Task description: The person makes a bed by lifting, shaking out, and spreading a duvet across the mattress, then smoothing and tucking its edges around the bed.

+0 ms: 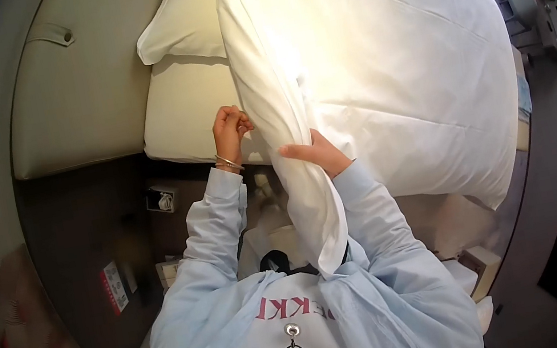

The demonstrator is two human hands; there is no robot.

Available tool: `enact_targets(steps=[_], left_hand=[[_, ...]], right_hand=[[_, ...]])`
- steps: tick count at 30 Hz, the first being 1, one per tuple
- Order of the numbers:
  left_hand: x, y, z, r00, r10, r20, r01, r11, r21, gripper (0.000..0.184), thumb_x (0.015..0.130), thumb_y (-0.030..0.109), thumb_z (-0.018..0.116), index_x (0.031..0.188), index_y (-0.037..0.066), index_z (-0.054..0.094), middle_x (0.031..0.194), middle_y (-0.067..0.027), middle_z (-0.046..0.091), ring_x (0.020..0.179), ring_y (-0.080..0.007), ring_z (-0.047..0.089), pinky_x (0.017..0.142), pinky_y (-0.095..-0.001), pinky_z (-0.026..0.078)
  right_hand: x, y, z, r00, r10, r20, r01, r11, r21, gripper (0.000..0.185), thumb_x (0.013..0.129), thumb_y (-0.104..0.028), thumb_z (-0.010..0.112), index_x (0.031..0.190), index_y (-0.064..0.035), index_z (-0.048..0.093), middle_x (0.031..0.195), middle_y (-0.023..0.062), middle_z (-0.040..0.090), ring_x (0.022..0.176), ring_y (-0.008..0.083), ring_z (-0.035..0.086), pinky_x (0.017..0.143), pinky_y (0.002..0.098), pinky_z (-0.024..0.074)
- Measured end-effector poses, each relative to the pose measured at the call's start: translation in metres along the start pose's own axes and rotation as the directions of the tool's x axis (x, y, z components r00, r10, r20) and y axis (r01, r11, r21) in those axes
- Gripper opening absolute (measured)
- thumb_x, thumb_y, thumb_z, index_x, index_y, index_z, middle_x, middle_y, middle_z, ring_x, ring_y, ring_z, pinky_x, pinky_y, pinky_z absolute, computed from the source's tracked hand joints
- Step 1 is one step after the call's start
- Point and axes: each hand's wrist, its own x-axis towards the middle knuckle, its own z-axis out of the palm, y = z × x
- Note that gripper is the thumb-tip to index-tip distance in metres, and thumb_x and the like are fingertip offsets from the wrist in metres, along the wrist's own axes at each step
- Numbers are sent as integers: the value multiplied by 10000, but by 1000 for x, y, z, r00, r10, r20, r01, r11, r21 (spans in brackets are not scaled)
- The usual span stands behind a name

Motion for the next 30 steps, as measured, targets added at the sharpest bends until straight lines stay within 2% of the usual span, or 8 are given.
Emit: enact_targets(steps=[4, 7, 10, 17, 20, 25, 28, 30], left_hand=[[5, -4, -6, 995, 95, 34, -99, 982, 159, 155, 853, 152, 472, 745, 41, 461, 613, -47, 518, 512, -104, 509, 499, -227, 462], [6, 15, 21, 983, -183, -2, 180, 965, 192, 349, 831, 415, 457, 769, 73, 497, 624, 6, 495, 540, -83, 503, 463, -206, 434], [51, 16, 20, 907, -421, 22, 417, 903, 107, 438, 816, 476, 439, 856, 48, 526, 702, -2, 531, 615, -83, 530, 527, -199, 448], [97, 12, 26, 997, 42, -57, -35, 993, 117, 179, 855, 184, 442, 755, 72, 541, 572, 49, 451, 487, -48, 384, 462, -194, 333], [89, 10, 3, 985, 100, -138, -85, 990, 112, 201, 852, 178, 455, 686, 74, 500, 568, 47, 447, 492, -46, 390, 458, -189, 333], [73, 10, -3, 958, 286, -28, -273, 935, 226, 248, 860, 182, 461, 641, 66, 451, 512, 1, 437, 439, -63, 401, 407, -184, 340], [63, 21, 1, 998, 60, -8, -55, 949, 309, 259, 857, 293, 463, 721, 75, 497, 605, -24, 495, 539, -75, 477, 484, -191, 402], [51, 43, 26, 996, -73, -53, 85, 962, 259, 290, 856, 335, 452, 795, 60, 519, 679, -38, 525, 588, -83, 504, 520, -196, 424]], right_hand=[[-4, 9, -8, 999, -35, -41, 38, 997, 74, 563, 667, -241, 671, 1116, 24, 456, 986, 105, 550, 860, 161, 531, 741, 285, 426], [-4, 4, -2, 999, -41, 23, 41, 999, -3, 543, 670, -252, 677, 1092, 25, 476, 968, 97, 555, 850, 149, 525, 742, 274, 421], [2, 8, 6, 996, -84, 26, 87, 984, -158, 530, 671, -260, 683, 1072, 29, 491, 952, 88, 561, 839, 140, 522, 743, 263, 416], [8, 1, 11, 988, -48, 149, 88, 957, -275, 545, 672, -220, 694, 1104, 14, 458, 958, 66, 542, 868, 130, 501, 762, 260, 405], [3, 4, 6, 995, -38, 91, 55, 981, -187, 554, 672, -246, 689, 1103, 17, 461, 964, 74, 544, 875, 137, 501, 766, 263, 404], [-4, 6, -13, 997, -64, 44, 66, 997, -43, 561, 674, -266, 684, 1109, 14, 468, 972, 79, 548, 882, 145, 501, 769, 258, 401], [-2, -5, -22, 990, -68, 124, 77, 995, -71, 541, 679, -283, 681, 1077, 26, 485, 949, 87, 557, 858, 141, 510, 751, 262, 408], [3, -13, -22, 970, -77, 231, 148, 940, -307, 482, 693, -300, 672, 1011, 27, 516, 898, 81, 567, 819, 123, 509, 723, 252, 410]])
